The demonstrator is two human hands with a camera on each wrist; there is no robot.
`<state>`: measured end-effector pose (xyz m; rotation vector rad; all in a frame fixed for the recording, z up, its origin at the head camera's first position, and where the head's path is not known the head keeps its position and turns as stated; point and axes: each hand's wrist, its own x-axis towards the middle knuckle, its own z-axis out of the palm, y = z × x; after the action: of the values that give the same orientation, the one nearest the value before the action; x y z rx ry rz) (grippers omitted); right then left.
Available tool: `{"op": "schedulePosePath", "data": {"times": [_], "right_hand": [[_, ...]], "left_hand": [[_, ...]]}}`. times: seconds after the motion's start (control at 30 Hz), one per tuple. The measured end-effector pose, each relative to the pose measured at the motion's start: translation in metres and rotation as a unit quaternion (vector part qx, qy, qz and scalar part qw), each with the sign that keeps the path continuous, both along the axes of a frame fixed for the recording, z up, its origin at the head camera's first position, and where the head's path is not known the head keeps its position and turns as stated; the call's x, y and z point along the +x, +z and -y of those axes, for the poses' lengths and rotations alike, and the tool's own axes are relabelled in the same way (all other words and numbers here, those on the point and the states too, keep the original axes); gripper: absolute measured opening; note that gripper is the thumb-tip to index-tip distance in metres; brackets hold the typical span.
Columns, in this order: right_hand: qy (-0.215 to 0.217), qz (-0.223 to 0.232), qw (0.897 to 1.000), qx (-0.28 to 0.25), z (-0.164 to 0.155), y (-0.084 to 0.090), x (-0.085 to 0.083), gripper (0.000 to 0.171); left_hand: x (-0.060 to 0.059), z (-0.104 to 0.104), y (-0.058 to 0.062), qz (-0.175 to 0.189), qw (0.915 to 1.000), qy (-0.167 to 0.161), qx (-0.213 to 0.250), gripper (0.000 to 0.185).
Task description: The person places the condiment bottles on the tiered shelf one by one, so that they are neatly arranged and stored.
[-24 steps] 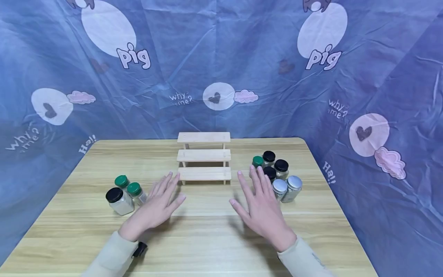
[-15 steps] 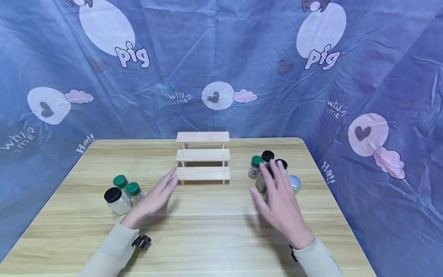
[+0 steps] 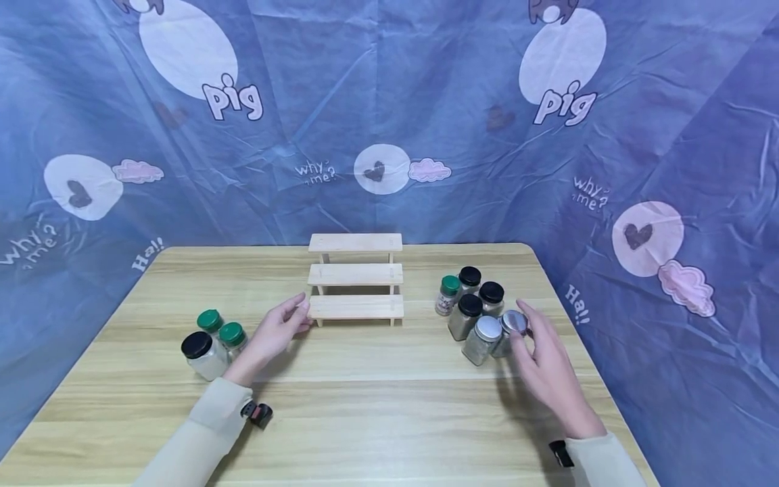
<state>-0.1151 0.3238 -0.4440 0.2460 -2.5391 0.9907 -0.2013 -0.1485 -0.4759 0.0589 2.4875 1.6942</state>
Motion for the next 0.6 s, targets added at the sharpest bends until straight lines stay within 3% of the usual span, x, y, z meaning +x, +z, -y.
{"op": "schedulePosePath", "data": {"times": [0.3, 0.6], "right_hand": [[0.052, 0.046, 0.991, -0.112, -0.01, -0.022, -0.008, 0.073], [0.037, 0.032, 0.994, -0.099, -0.015, -0.033, -0.014, 0.064]], "left_hand": [[-0.006, -0.006, -0.011, -0.017, 0.9991, 0.038, 0.009, 0.047], [-0.006, -0.008, -0.009, -0.02, 0.9985, 0.051, -0.007, 0.048]]}}
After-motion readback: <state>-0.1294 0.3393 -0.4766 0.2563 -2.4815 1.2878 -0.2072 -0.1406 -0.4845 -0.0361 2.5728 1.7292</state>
